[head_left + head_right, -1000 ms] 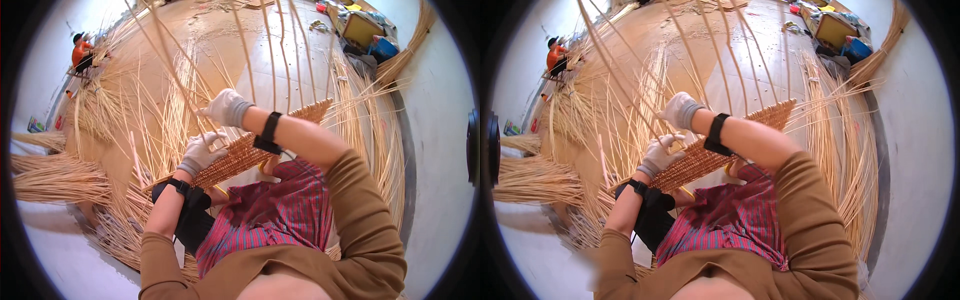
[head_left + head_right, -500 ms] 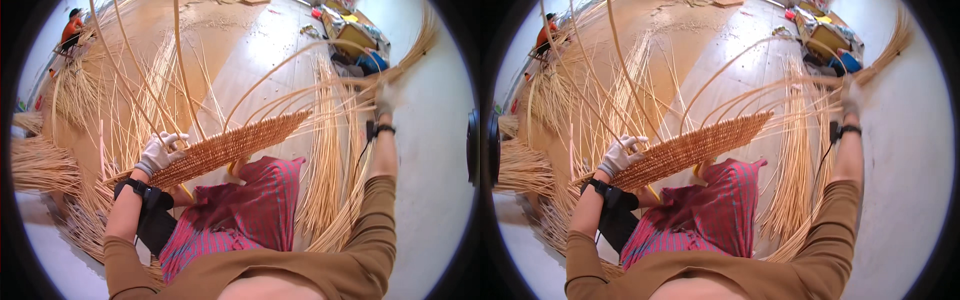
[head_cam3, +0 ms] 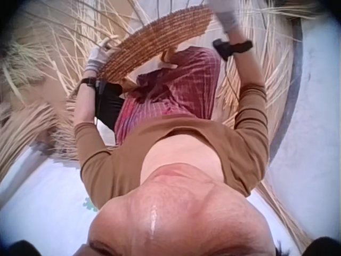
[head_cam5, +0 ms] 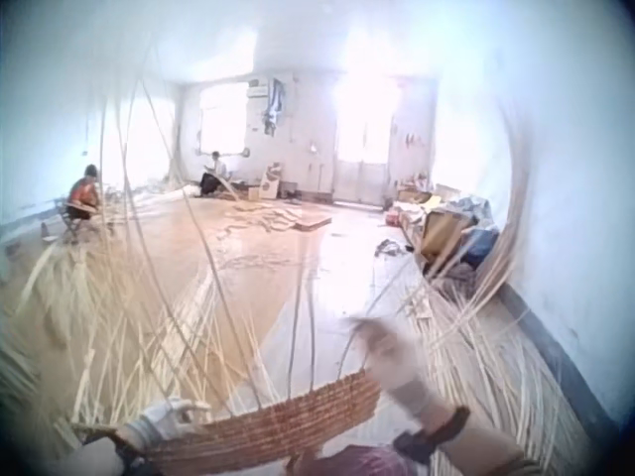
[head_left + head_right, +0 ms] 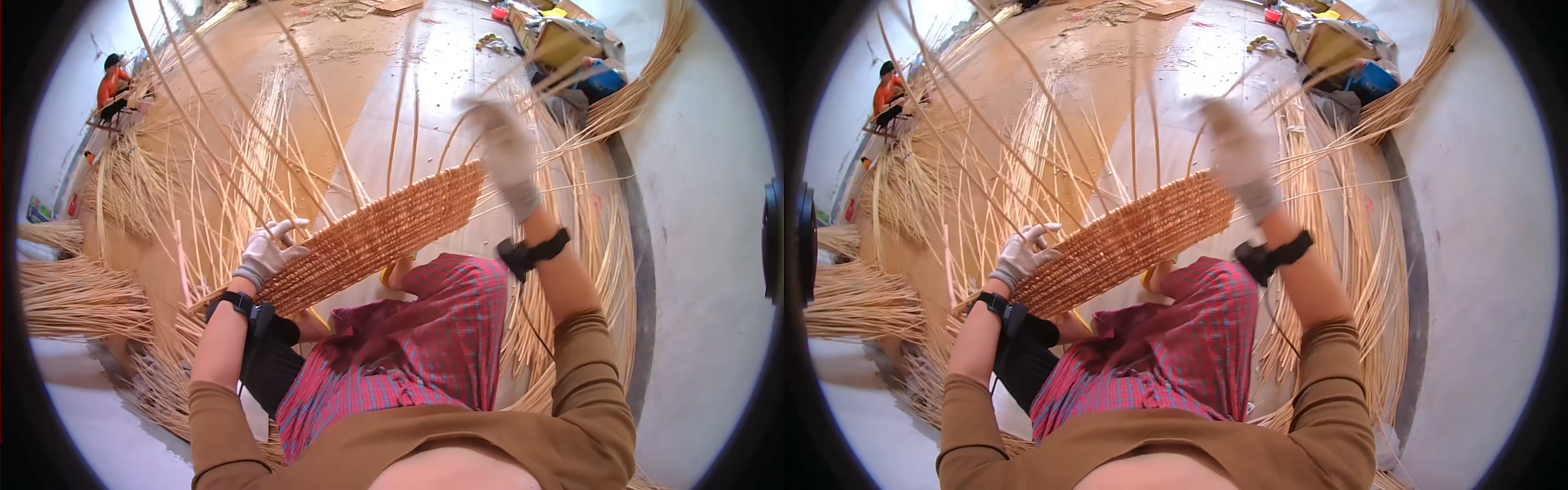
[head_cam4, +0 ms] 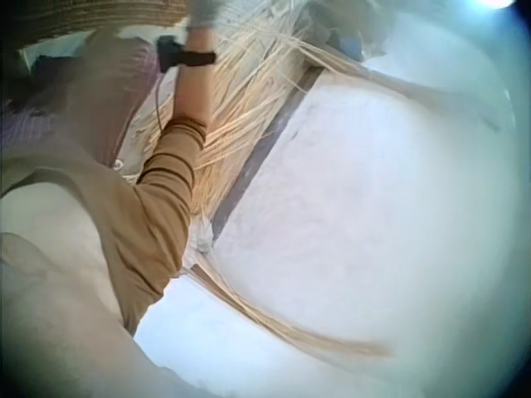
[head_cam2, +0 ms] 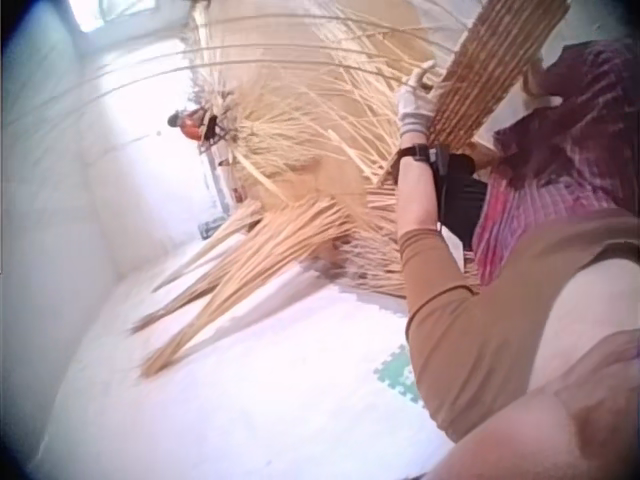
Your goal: The person is weaving a large basket or mat using long, thin wooden or bamboo strips in a workshop setting.
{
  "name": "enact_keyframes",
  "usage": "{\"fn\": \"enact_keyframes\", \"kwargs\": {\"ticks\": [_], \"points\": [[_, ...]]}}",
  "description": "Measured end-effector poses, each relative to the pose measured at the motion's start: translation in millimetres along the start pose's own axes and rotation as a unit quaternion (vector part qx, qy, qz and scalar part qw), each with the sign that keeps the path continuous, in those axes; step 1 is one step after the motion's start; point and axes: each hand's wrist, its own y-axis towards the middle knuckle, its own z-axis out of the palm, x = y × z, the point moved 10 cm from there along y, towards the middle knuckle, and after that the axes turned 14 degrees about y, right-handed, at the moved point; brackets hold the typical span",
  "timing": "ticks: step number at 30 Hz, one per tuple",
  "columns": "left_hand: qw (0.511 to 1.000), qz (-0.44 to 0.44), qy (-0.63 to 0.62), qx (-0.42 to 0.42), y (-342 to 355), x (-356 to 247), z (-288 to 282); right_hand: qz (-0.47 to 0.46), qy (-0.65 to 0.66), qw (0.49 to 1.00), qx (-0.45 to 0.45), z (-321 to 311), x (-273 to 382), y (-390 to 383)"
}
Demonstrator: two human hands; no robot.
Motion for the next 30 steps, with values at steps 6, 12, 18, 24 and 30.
{"fn": "enact_keyframes", "kwargs": {"ticks": [6, 12, 18, 24, 30], "points": [[0.98, 0.105, 0.118, -0.121, 1.2, -13.7, -13.0, 0.004, 0.007, 0.94, 0.341, 278.3, 105.9, -17.2], [0.998, -0.034, 0.031, 0.042, 1.5, 2.0, 3.6, 0.085, 0.029, 0.962, 0.257, 287.9, 126.1, 58.3], [1.0, -0.009, -0.004, 0.021, 3.5, -4.6, -0.9, 0.069, 0.096, 0.942, 0.315, 300.6, 116.6, 45.8], [0.999, 0.03, 0.024, -0.013, 3.5, -7.0, -1.8, 0.22, 0.085, 0.965, 0.119, 177.8, -1.5, -21.7], [0.995, 0.076, 0.059, -0.018, -0.5, -24.2, -8.9, 0.435, 0.309, 0.832, -0.15, 163.9, -173.6, -210.7]]}}
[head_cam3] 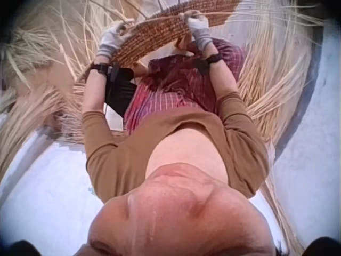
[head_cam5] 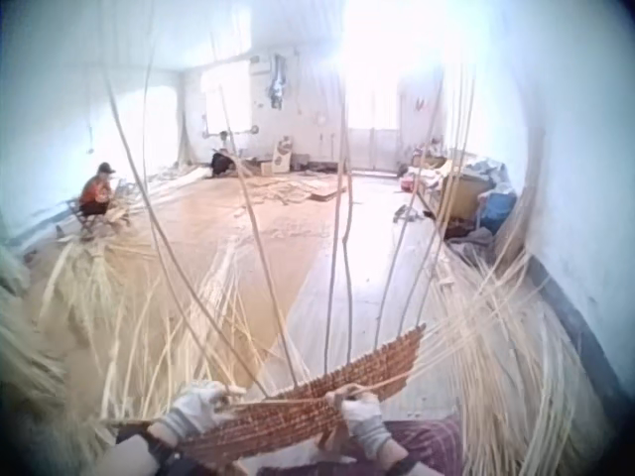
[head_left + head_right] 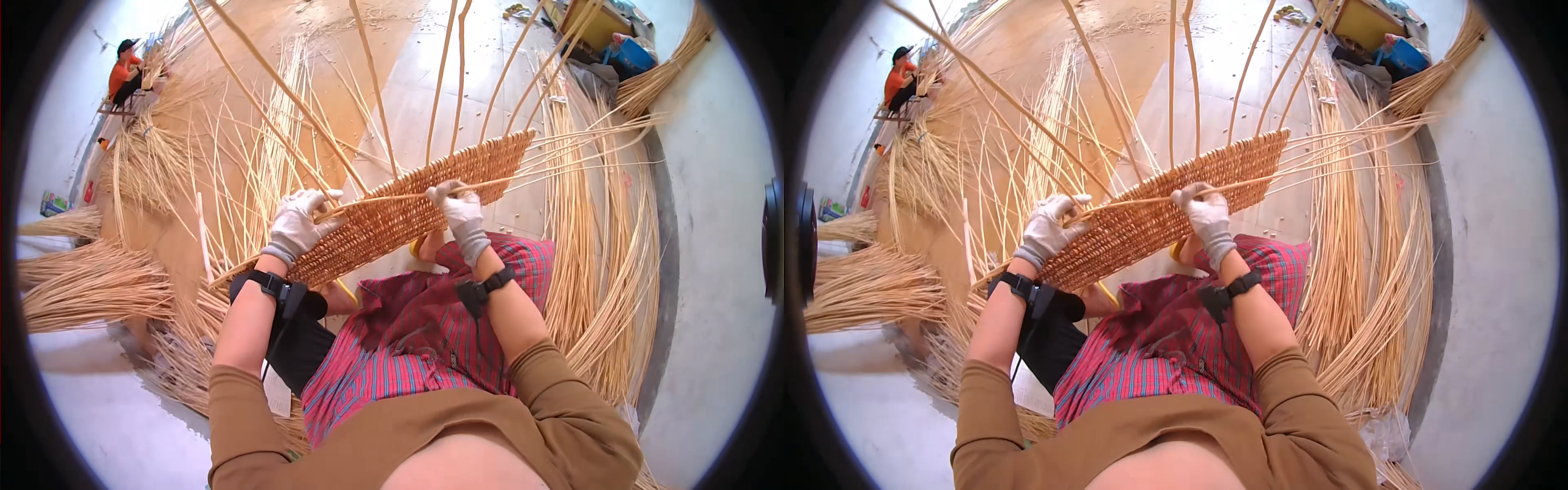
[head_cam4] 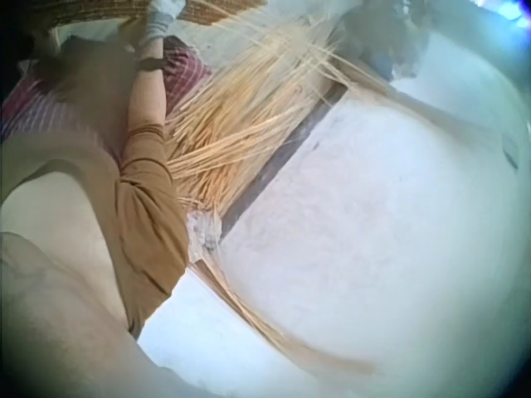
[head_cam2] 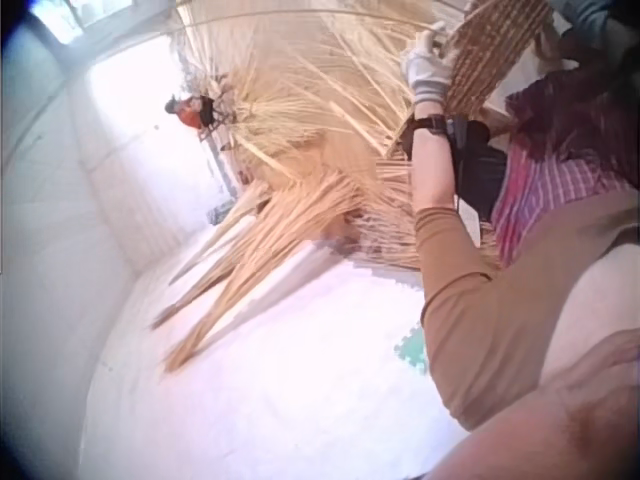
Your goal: The person is weaving a large basket or mat using long, thin wooden or bamboo strips in a workshop setting.
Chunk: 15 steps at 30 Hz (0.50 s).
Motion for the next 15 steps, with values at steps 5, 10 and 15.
{"fn": "enact_keyframes", "kwargs": {"ticks": [5, 10, 15], "points": [[0.992, 0.014, -0.055, -0.116, 11.0, -15.6, -26.2, -0.014, -0.04, 0.998, 0.046, 7.5, -0.5, 12.9], [0.995, -0.039, -0.083, -0.026, 33.8, -22.4, -1.0, 0.013, -0.029, 0.999, 0.016, 18.5, 23.0, 0.3], [0.987, -0.116, -0.098, 0.052, 38.1, -11.0, 21.7, -0.086, 0.019, 0.995, 0.04, 26.9, 26.8, -8.1]]}}
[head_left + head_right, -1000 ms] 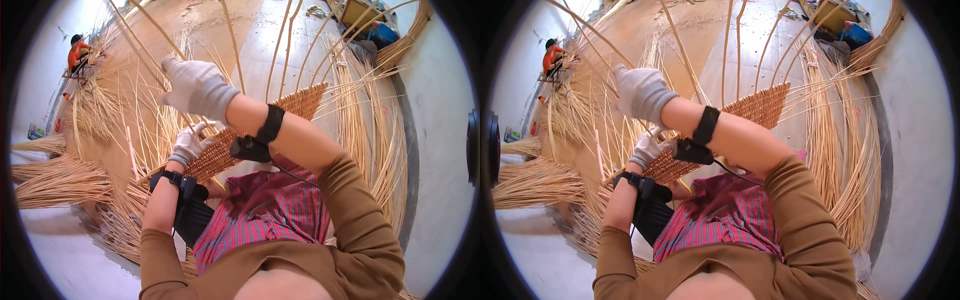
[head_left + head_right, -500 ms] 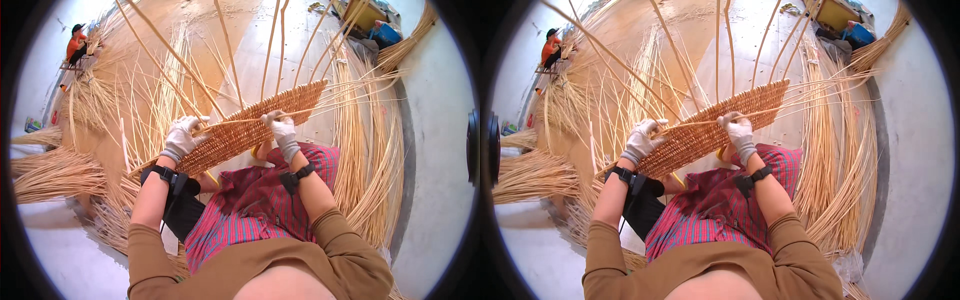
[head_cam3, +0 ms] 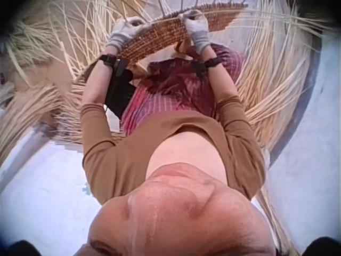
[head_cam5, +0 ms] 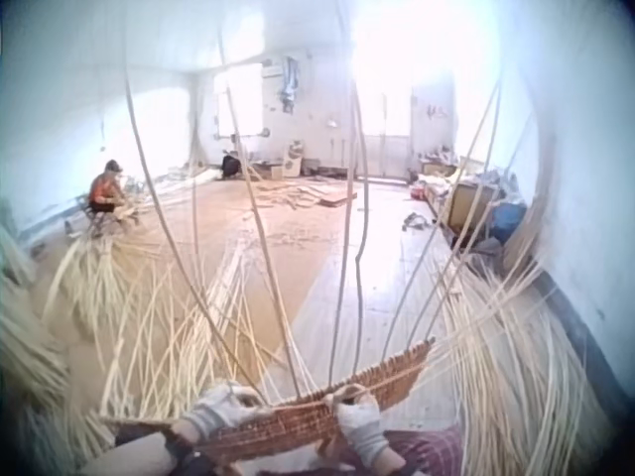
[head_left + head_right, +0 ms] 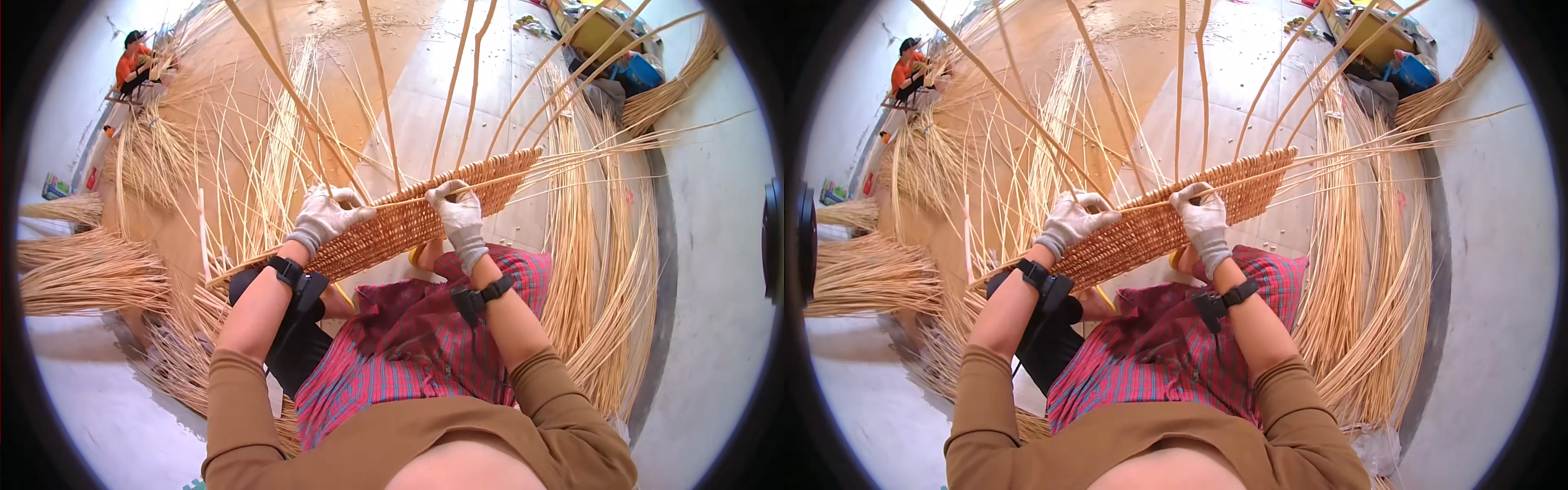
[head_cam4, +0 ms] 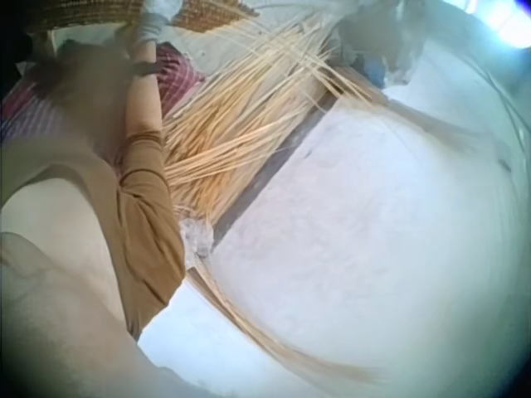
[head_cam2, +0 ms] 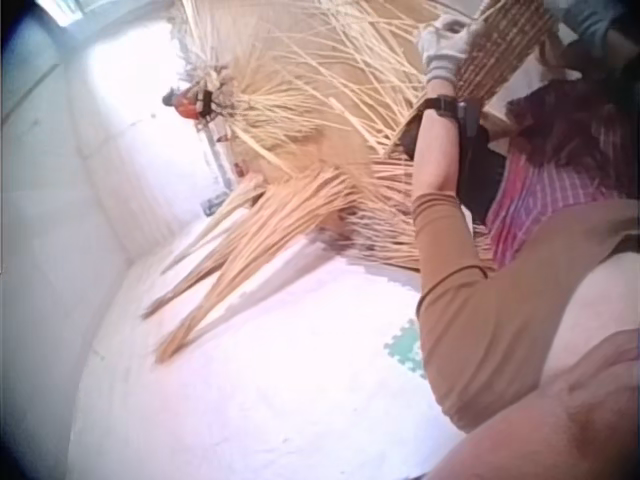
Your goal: The person is weaving a large basket or mat using long, thin wooden or bamboo strips in a workshop setting.
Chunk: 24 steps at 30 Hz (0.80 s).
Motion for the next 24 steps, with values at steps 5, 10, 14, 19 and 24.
{"fn": "enact_keyframes", "kwargs": {"ticks": [5, 10, 14, 19, 24], "points": [[0.999, -0.006, -0.035, 0.034, 4.1, 0.1, 7.8, -0.024, 0.005, 0.999, -0.021, 9.7, 20.6, -30.3], [0.999, 0.005, 0.028, -0.024, 1.3, -2.2, -2.8, -0.364, -0.278, 0.881, 0.115, 99.4, 120.7, -128.0], [0.997, 0.039, -0.011, -0.059, -0.3, 0.9, -4.2, -0.277, -0.225, 0.93, 0.087, 107.1, 134.6, -90.4], [0.985, 0.106, -0.113, -0.075, -7.3, -4.4, -6.4, -0.183, -0.46, 0.842, 0.215, 163.0, 89.7, 17.7], [0.963, 0.182, -0.149, -0.133, -15.7, -20.7, -26.9, -0.111, -0.771, 0.567, 0.269, 216.8, 42.7, 49.6]]}}
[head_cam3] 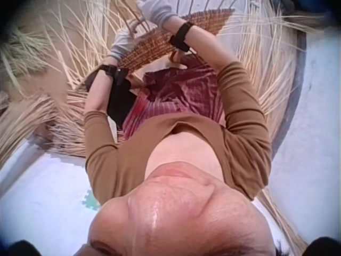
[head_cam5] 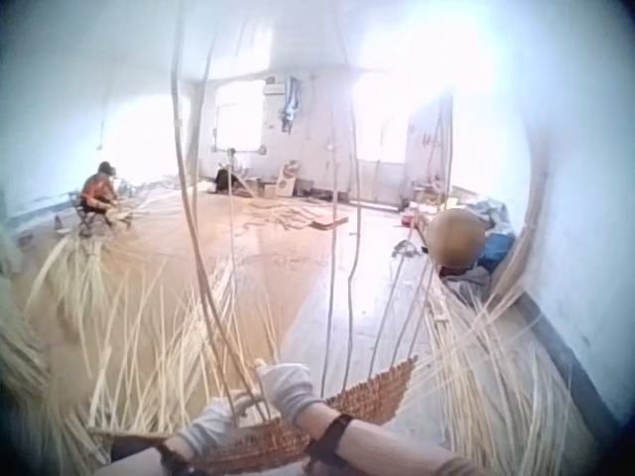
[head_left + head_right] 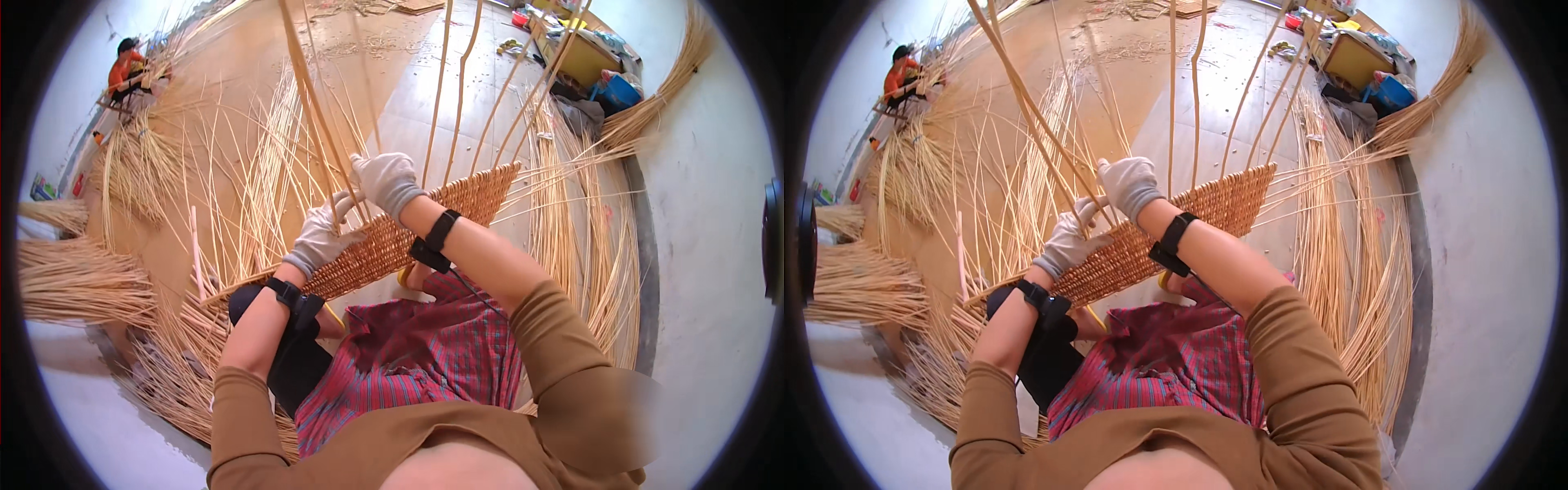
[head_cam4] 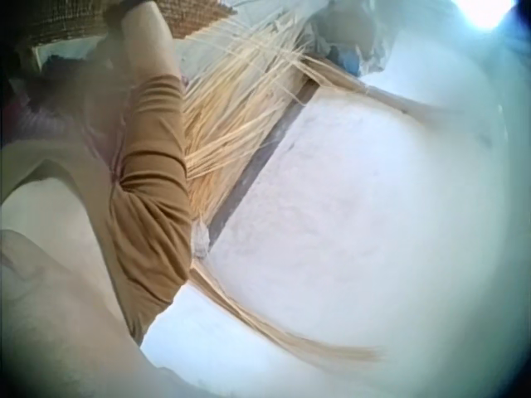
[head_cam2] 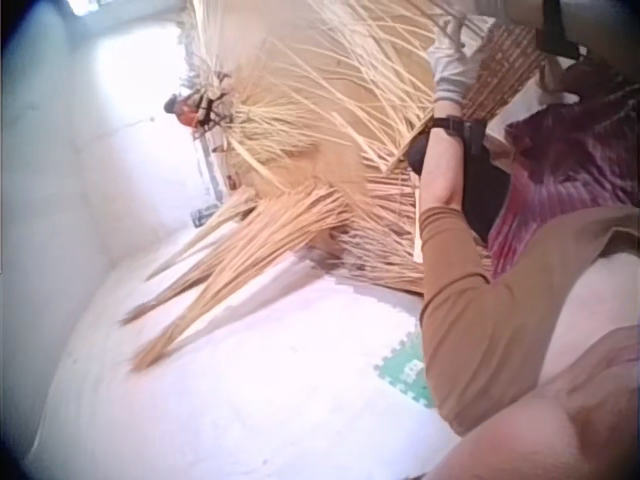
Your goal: The person is weaving a large basket or mat using long, thin wooden or bamboo strips in a workshop setting.
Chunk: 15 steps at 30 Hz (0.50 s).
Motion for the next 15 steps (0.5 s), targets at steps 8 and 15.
{"fn": "enact_keyframes", "kwargs": {"ticks": [8, 15], "points": [[0.983, -0.038, 0.169, 0.06, -2.0, 17.8, 12.9, -0.082, 0.141, 0.974, 0.154, -42.4, 23.9, -62.4], [0.984, -0.047, 0.157, 0.075, -5.0, 32.5, 20.4, -0.101, 0.378, 0.889, -0.239, -164.1, 28.9, -93.1]]}}
